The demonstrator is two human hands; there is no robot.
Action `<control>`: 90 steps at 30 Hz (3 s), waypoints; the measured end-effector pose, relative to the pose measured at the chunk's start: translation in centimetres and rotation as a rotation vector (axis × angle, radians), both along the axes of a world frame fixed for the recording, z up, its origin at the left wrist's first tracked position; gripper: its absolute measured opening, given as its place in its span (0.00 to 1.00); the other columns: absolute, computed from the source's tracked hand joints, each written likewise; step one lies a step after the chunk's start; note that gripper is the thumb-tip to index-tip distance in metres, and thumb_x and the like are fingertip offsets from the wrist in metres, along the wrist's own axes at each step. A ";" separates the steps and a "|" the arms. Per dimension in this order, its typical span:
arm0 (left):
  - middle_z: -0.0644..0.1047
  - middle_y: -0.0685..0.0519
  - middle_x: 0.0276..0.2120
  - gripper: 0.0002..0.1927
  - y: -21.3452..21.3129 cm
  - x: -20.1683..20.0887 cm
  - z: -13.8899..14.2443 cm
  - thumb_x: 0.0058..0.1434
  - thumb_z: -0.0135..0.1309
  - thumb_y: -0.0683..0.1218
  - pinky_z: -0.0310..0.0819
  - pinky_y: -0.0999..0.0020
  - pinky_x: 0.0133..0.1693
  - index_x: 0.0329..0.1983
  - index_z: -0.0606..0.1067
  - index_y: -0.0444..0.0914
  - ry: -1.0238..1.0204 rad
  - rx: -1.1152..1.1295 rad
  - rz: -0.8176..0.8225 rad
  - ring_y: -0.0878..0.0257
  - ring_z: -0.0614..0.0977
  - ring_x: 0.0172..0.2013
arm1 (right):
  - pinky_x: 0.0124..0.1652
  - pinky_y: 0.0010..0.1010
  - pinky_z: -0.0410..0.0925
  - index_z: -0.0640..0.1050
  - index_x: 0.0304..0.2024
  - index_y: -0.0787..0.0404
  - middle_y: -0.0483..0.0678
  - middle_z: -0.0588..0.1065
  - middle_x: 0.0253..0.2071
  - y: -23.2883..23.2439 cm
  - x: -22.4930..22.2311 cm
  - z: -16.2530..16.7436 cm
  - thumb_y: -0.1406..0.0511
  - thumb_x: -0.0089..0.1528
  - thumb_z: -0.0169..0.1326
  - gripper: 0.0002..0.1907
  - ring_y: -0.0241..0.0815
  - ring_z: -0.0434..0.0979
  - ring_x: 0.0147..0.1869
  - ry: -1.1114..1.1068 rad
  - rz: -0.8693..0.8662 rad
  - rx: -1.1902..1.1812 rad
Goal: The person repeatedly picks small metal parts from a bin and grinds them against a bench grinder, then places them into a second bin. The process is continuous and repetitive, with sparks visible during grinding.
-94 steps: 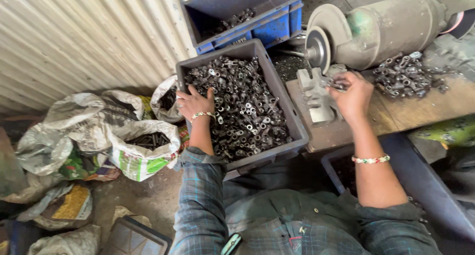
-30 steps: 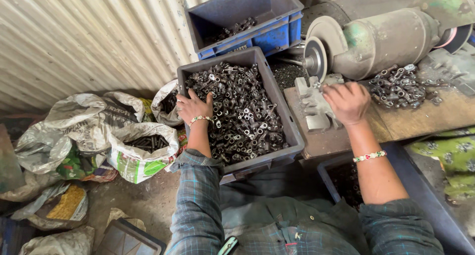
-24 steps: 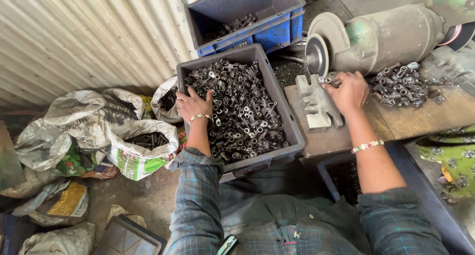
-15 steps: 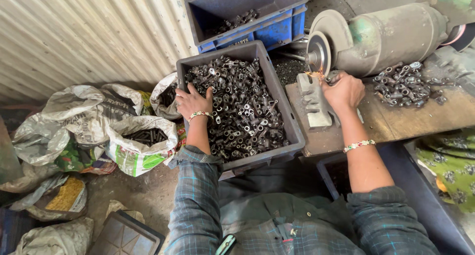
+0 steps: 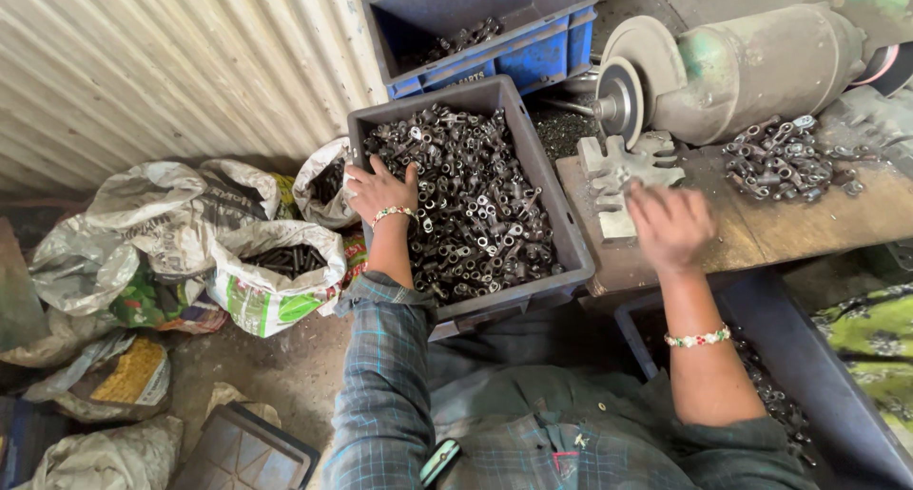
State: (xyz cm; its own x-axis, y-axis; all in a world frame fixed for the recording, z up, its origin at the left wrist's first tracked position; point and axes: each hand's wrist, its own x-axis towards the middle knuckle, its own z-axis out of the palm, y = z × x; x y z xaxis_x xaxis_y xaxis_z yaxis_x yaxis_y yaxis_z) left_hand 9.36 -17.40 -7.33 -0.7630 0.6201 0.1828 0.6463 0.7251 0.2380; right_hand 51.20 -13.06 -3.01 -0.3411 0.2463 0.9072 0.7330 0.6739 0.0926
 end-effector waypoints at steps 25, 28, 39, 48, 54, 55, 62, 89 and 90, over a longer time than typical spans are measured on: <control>0.69 0.36 0.59 0.35 -0.3 1.4 1.7 0.49 0.65 0.66 0.51 0.44 0.66 0.52 0.75 0.38 0.089 0.176 -0.212 0.38 0.63 0.65 | 0.35 0.32 0.71 0.83 0.34 0.59 0.47 0.79 0.31 -6.2 -6.1 5.5 0.62 0.49 0.71 0.13 0.44 0.78 0.33 -0.034 0.414 -0.862; 0.74 0.43 0.49 0.31 -0.2 1.2 1.8 0.49 0.65 0.63 0.59 0.47 0.58 0.49 0.77 0.40 0.064 0.199 -0.214 0.44 0.70 0.56 | 0.36 0.36 0.71 0.86 0.30 0.56 0.50 0.81 0.26 -4.9 -9.7 7.1 0.61 0.42 0.73 0.15 0.48 0.81 0.31 -0.584 0.344 -1.070; 0.75 0.44 0.45 0.27 1.4 -0.1 -0.7 0.50 0.67 0.59 0.70 0.53 0.50 0.46 0.76 0.39 0.051 0.241 -0.227 0.47 0.77 0.48 | 0.50 0.38 0.76 0.83 0.46 0.58 0.49 0.81 0.51 -0.6 -13.8 11.0 0.66 0.63 0.68 0.10 0.48 0.84 0.50 0.131 0.407 -0.403; 0.79 0.49 0.42 0.08 1.7 -0.3 -1.4 0.47 0.63 0.44 0.79 0.54 0.43 0.32 0.79 0.43 -0.154 0.476 -0.170 0.49 0.83 0.39 | 0.52 0.42 0.74 0.82 0.48 0.52 0.47 0.79 0.55 -3.1 -13.6 0.9 0.55 0.60 0.64 0.16 0.53 0.80 0.54 -0.221 0.234 -0.942; 0.79 0.50 0.40 0.08 0.9 0.1 -0.6 0.51 0.61 0.44 0.76 0.55 0.46 0.35 0.78 0.44 -0.134 0.473 -0.189 0.48 0.80 0.44 | 0.61 0.58 0.55 0.70 0.67 0.48 0.64 0.56 0.72 -3.1 -14.6 -1.6 0.46 0.52 0.65 0.42 0.74 0.51 0.71 -0.596 0.322 -0.882; 0.79 0.50 0.40 0.09 0.8 0.2 -0.5 0.51 0.62 0.45 0.76 0.56 0.47 0.36 0.78 0.44 -0.073 0.457 -0.198 0.48 0.79 0.45 | 0.62 0.57 0.57 0.70 0.66 0.47 0.64 0.56 0.71 -3.2 -14.8 -1.6 0.46 0.52 0.65 0.41 0.72 0.53 0.70 -0.633 0.275 -0.934; 0.78 0.50 0.44 0.17 0.4 0.6 0.0 0.51 0.66 0.53 0.73 0.56 0.49 0.42 0.78 0.46 -0.057 0.381 -0.266 0.48 0.76 0.48 | 0.57 0.52 0.66 0.72 0.61 0.54 0.59 0.70 0.57 -4.0 -14.8 -0.3 0.45 0.55 0.63 0.37 0.61 0.66 0.62 -0.630 0.078 -1.034; 0.77 0.50 0.43 0.13 0.7 -0.2 -0.7 0.53 0.64 0.52 0.73 0.56 0.49 0.40 0.79 0.45 -0.061 0.360 -0.289 0.48 0.75 0.47 | 0.40 0.24 0.71 0.80 0.51 0.66 0.46 0.79 0.40 -2.5 -9.9 -3.8 0.69 0.70 0.53 0.10 0.33 0.77 0.39 0.980 0.979 -1.671; 0.77 0.50 0.43 0.13 0.7 -0.2 -0.7 0.53 0.64 0.53 0.73 0.56 0.49 0.40 0.80 0.45 -0.068 0.357 -0.289 0.48 0.75 0.48 | 0.41 0.24 0.71 0.79 0.51 0.65 0.46 0.79 0.41 -2.7 -9.7 -3.4 0.69 0.70 0.52 0.10 0.33 0.78 0.40 1.001 1.005 -1.690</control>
State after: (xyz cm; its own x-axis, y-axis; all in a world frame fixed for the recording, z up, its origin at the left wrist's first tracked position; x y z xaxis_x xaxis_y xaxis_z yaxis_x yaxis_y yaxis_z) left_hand 9.21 -16.72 -8.00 -0.5855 0.7166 0.3790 0.7842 0.3822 0.4889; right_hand 41.50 -15.77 -6.39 -0.5161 0.8565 0.0049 -0.3873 -0.2283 -0.8932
